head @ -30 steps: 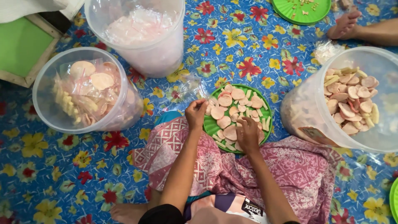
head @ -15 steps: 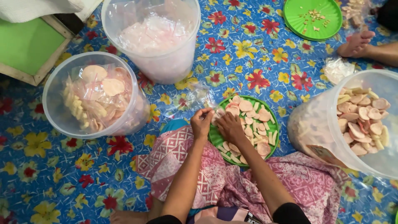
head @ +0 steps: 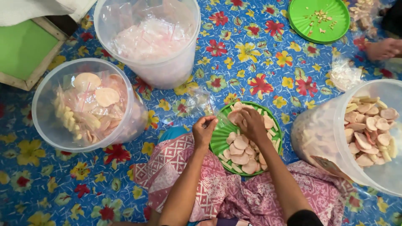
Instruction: Arranging sliced food items on a plate from a large container
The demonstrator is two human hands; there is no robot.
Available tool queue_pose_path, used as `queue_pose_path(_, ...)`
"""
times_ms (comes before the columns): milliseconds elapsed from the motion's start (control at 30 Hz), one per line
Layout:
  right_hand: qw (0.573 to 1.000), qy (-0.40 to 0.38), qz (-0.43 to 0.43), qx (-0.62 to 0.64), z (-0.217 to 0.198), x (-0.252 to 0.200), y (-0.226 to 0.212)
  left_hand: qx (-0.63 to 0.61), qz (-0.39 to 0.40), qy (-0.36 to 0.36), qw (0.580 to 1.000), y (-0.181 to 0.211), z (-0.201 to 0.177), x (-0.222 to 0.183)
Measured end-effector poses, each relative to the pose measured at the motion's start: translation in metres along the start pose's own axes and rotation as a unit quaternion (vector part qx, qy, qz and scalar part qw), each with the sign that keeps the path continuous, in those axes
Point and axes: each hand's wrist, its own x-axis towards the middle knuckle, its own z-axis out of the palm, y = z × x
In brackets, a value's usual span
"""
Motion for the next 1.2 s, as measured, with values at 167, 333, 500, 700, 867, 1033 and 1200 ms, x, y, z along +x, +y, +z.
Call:
queue_pose_path(167,0.992,-0.119,0.034,0.004,-0.006,0.018,-0.012,0.004,-0.001,0.002,1.0,-0.002,-0.001,0.0)
queue_pose_path(333,0.986,-0.16,0.045,-0.018,-0.02,-0.007,-0.025,-0.002,-0.01,-0.005,1.0,-0.001,0.001,0.0)
queue_pose_path(500,0.987,-0.091,0.023,0.127,-0.025,-0.052,-0.005,0.011,-0.004,-0.014,1.0,-0.001,0.003,0.001)
queue_pose_path(700,0.978,0.078,0.087,0.174,-0.05,-0.062,0.036,0.015,0.004,-0.02,1.0,-0.008,0.004,0.0)
queue_pose_path(867,0.985,0.056,0.098,0.127,-0.058,-0.057,0.027,0.008,-0.002,-0.03,1.0,-0.007,0.004,-0.002)
queue_pose_path(1033,0.985,0.006,0.083,0.154,-0.025,-0.047,0.018,-0.001,-0.002,-0.033,0.999,-0.007,0.003,-0.002)
queue_pose_path(1200,0.98,-0.17,0.078,0.07,-0.036,-0.041,-0.024,-0.012,0.002,-0.035,0.999,-0.006,0.0,-0.002)
